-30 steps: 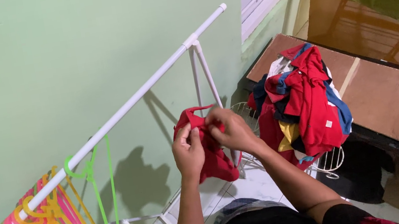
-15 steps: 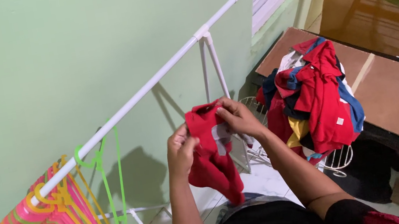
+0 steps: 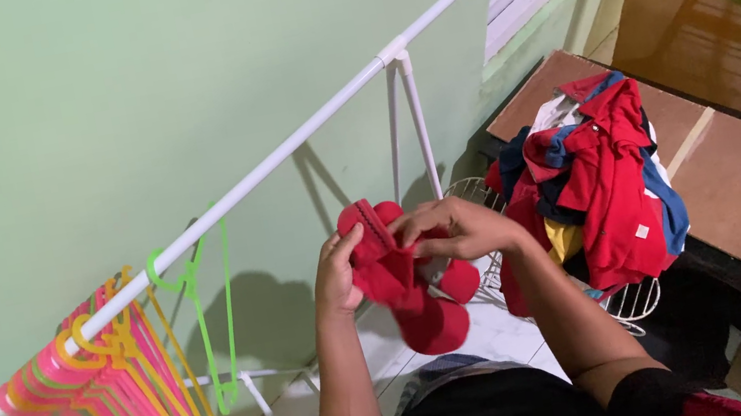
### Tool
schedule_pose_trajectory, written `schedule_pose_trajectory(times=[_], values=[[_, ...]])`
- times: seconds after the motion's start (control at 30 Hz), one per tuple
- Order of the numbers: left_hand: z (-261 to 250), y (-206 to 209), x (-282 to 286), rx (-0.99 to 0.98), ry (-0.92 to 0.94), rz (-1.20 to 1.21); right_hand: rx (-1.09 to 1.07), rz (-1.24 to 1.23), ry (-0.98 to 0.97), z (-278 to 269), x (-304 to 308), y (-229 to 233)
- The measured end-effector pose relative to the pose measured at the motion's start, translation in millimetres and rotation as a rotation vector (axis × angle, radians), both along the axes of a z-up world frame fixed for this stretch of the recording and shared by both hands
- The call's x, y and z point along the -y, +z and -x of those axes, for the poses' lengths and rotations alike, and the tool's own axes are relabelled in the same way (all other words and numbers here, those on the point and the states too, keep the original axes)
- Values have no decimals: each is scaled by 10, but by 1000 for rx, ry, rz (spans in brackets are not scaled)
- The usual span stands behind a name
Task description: Hanging shirts on a clothes rack using plastic hangers.
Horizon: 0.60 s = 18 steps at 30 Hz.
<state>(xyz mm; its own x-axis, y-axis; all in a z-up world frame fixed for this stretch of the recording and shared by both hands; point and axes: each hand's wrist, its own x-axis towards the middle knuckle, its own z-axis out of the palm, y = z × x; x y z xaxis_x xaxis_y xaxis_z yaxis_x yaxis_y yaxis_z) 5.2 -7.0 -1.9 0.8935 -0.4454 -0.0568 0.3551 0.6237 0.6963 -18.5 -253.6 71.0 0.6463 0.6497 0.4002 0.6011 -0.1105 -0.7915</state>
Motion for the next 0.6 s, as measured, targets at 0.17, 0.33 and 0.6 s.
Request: schedule_pose_trajectory(times=[0.17, 0.33, 0.6], values=[[80, -1, 131, 133, 82, -58, -276, -224, -181, -224, 146, -546], [173, 146, 173, 217, 112, -72, -254, -186, -259, -84, -69, -166], [221, 160, 63, 133, 249, -70, -496, -168, -154, -214, -100, -548]])
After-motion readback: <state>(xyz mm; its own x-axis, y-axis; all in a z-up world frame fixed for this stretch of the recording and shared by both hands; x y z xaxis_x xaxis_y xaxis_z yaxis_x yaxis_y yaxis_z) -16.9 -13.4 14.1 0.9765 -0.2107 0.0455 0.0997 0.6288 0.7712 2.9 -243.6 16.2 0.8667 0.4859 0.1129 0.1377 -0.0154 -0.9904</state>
